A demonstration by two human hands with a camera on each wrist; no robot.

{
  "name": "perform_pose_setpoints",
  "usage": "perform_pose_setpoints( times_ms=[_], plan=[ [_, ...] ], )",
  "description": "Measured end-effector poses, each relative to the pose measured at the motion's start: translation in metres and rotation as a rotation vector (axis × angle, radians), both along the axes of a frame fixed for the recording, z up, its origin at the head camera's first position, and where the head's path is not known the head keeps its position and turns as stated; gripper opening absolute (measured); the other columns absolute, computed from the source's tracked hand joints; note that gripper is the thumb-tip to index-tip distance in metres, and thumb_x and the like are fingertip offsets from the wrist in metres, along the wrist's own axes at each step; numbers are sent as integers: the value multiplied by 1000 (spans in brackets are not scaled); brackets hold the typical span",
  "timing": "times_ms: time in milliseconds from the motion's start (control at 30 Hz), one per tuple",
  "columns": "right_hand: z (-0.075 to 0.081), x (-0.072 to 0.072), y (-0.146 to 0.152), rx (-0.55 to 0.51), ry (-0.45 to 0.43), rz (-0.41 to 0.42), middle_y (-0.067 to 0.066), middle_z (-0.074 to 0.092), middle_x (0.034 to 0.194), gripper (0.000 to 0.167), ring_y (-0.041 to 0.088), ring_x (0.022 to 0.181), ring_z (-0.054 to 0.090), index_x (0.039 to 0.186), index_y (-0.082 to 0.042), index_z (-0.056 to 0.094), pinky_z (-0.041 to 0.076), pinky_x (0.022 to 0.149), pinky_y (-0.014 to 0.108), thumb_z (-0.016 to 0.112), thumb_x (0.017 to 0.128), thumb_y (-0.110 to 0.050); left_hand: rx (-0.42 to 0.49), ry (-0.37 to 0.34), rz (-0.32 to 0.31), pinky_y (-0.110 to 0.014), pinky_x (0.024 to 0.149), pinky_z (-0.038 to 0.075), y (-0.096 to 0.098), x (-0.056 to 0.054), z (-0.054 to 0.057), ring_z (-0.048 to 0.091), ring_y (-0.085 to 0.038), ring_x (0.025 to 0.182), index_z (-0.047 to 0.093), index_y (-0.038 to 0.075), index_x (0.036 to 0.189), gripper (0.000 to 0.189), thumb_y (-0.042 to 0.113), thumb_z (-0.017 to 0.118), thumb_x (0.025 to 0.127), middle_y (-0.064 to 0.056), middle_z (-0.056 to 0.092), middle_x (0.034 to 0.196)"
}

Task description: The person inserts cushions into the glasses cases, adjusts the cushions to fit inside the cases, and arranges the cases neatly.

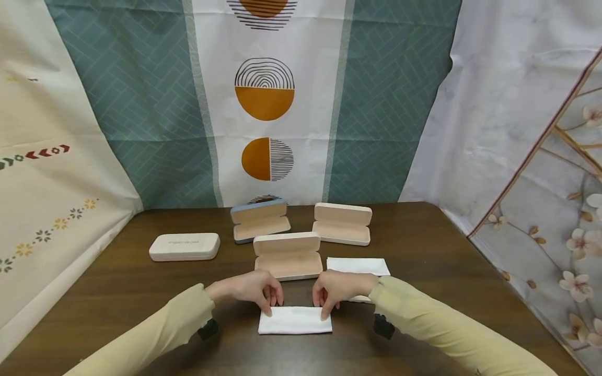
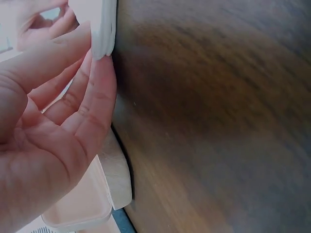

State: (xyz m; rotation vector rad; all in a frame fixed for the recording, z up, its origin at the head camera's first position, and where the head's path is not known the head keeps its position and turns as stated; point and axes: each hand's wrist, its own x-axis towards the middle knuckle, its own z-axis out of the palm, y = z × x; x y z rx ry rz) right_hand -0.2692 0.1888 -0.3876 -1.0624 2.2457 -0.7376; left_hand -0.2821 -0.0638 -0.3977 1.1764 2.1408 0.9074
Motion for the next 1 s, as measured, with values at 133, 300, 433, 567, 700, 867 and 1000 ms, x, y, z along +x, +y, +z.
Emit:
perform_pose_setpoints(
  times_ms=[133,300,433,567,700,867,1000],
  plan=[
    [1,1,-1,14,60,20,-10,53,60,17,1,53,45,69,-9,63,40,49,18,79,67,-8,-58,19,44,-19,51,43,-1,3,1,49,-6,54,65,4,73,13,-2,76,69,2,57,62],
    [-1,1,-1,-7,70,58,-12,52,61,19,0,55,45,69,-9,60,40,52,17,78,68,-5,-90,50,62,-18,50,40,-2,6,2,47,-4,52,63,6,68,16,0,77,69,6,55,59],
    [1,1,0,-34,67,79,-12,51,63,20,0,57,47,71,-8,58,42,53,19,76,69,0,-69,7,49,-19,52,42,-5,5,4,48,-6,57,58,4,72,16,-3,73,72,5,54,64],
    [4,-1,2,-50,65,46,-10,52,64,20,2,59,48,74,-7,57,43,54,20,74,69,2,-31,-88,30,-21,51,43,-8,4,4,49,-7,59,55,0,77,14,-7,67,76,4,52,67],
    [5,-3,4,-59,39,16,-9,53,66,20,4,60,49,75,-8,58,44,56,22,74,70,2,2,-161,1,-21,51,44,-9,4,4,49,-8,60,53,-2,78,13,-8,65,77,2,52,70],
    [7,-5,5,-62,21,8,-6,55,68,20,5,63,50,78,-10,58,44,57,22,74,71,0,12,-172,-15,-20,49,40,-9,4,5,48,-7,57,52,-2,77,14,-11,62,76,1,51,72],
    [8,-7,7,-59,21,8,-6,57,71,19,5,64,51,81,-11,61,45,58,23,74,72,-1,12,-155,6,-20,48,37,-7,4,7,46,-7,57,53,-2,80,15,-11,64,75,2,51,70]
  ],
)
